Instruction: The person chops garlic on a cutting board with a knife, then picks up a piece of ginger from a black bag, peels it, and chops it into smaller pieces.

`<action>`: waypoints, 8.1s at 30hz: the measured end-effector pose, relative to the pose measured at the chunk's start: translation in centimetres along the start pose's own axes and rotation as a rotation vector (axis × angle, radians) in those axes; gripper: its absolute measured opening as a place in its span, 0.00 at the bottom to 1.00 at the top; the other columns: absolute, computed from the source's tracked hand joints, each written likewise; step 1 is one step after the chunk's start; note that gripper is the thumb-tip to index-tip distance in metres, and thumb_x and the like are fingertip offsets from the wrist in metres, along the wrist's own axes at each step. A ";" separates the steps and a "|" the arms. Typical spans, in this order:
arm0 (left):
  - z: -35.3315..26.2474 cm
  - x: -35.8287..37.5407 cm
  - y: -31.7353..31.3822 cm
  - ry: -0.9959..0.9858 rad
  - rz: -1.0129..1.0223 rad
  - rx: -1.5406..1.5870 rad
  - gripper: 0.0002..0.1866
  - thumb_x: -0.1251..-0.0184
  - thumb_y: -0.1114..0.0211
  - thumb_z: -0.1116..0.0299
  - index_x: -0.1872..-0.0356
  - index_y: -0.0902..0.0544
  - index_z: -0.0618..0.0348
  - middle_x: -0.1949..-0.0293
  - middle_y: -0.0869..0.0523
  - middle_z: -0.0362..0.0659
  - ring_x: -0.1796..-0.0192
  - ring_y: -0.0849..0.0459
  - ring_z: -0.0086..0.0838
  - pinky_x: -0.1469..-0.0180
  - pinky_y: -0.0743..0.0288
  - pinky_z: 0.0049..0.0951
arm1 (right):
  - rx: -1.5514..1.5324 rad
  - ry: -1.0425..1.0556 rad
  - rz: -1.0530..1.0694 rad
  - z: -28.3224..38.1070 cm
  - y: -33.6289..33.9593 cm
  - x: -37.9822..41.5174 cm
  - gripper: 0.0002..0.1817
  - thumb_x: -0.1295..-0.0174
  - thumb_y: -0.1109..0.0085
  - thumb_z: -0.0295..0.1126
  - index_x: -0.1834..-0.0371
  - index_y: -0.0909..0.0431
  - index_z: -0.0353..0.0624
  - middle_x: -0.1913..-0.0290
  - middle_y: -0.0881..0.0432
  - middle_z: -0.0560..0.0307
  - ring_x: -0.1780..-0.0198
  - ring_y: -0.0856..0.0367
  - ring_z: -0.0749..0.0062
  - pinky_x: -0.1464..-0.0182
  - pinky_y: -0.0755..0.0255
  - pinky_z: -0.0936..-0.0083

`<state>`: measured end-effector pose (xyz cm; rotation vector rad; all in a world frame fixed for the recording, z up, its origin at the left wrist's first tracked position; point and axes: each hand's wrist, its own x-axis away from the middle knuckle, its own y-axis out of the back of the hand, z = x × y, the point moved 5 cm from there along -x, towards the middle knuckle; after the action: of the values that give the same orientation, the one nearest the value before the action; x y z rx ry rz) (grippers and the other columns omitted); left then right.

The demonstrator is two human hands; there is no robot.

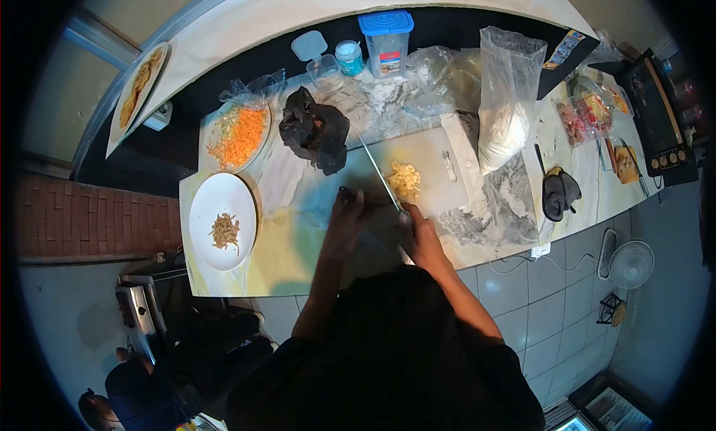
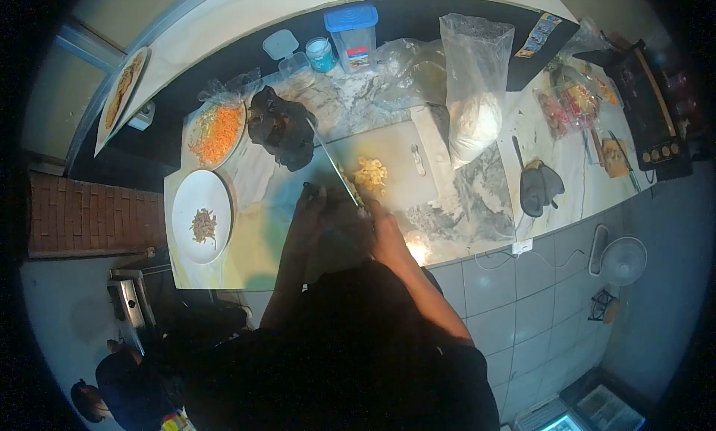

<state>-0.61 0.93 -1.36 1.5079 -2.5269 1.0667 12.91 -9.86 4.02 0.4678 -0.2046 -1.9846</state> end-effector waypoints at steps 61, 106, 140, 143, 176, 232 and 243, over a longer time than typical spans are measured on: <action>-1.3 0.8 1.4 -0.183 -0.042 0.243 0.21 0.44 0.50 0.80 0.47 0.35 0.55 0.52 0.22 0.55 0.48 0.22 0.47 0.43 0.29 0.44 | -0.347 -0.290 0.274 -1.4 -2.6 0.3 0.24 0.31 0.55 0.29 0.32 0.40 0.43 0.70 0.26 0.63 0.79 0.39 0.89 0.77 0.42 0.86; 0.1 0.2 -0.4 0.284 0.076 0.308 0.37 0.38 0.60 0.32 0.43 0.32 0.53 0.75 0.30 0.33 0.79 0.35 0.15 0.80 0.40 0.16 | -0.397 -0.286 0.456 2.5 -0.9 -1.7 0.22 0.31 0.53 0.30 0.34 0.37 0.41 0.79 0.31 0.66 0.79 0.37 0.86 0.76 0.39 0.84; -13.7 2.6 -2.2 -0.728 -0.160 -0.904 0.06 0.37 0.37 0.70 0.64 0.18 0.61 0.73 0.27 0.36 0.75 0.36 0.16 0.73 0.42 0.19 | -0.447 -0.257 0.345 4.6 0.0 -4.2 0.23 0.29 0.58 0.37 0.34 0.42 0.40 0.89 0.38 0.67 0.90 0.42 0.86 0.87 0.47 0.85; -15.4 2.1 -2.1 -0.737 -0.220 -0.953 0.05 0.38 0.36 0.71 0.64 0.18 0.61 0.73 0.23 0.40 0.75 0.31 0.22 0.72 0.38 0.22 | -0.374 -0.266 0.305 3.2 0.7 -3.5 0.22 0.29 0.57 0.38 0.35 0.40 0.41 0.88 0.38 0.68 0.88 0.41 0.87 0.86 0.47 0.85; -8.1 2.3 0.6 0.001 -0.239 0.359 0.09 0.34 0.42 0.70 0.55 0.30 0.54 0.67 0.27 0.40 0.78 0.33 0.20 0.77 0.39 0.19 | 0.265 -0.180 0.134 0.6 2.1 -1.1 0.21 0.38 0.44 0.38 0.43 0.31 0.44 0.80 0.23 0.40 0.76 0.22 0.44 0.73 0.32 0.58; -4.4 1.3 -0.2 0.109 -0.153 -0.148 0.16 0.31 0.47 0.68 0.44 0.32 0.58 0.67 0.25 0.40 0.76 0.24 0.23 0.76 0.28 0.24 | 0.179 -0.211 0.271 -1.2 -2.3 -1.9 0.29 0.38 0.53 0.27 0.31 0.42 0.47 0.76 0.23 0.39 0.77 0.23 0.51 0.68 0.30 0.65; -3.5 3.0 0.0 0.122 0.097 -0.377 0.25 0.31 0.47 0.70 0.34 0.38 0.58 0.72 0.28 0.38 0.81 0.29 0.18 0.80 0.32 0.22 | 0.215 -0.069 0.226 0.5 -4.8 -0.4 0.33 0.41 0.52 0.27 0.30 0.42 0.59 0.82 0.26 0.42 0.82 0.25 0.53 0.72 0.30 0.64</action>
<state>-3.32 0.57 2.38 1.1948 -2.5513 0.6165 8.93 -7.38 2.94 0.4908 -0.4969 -1.7663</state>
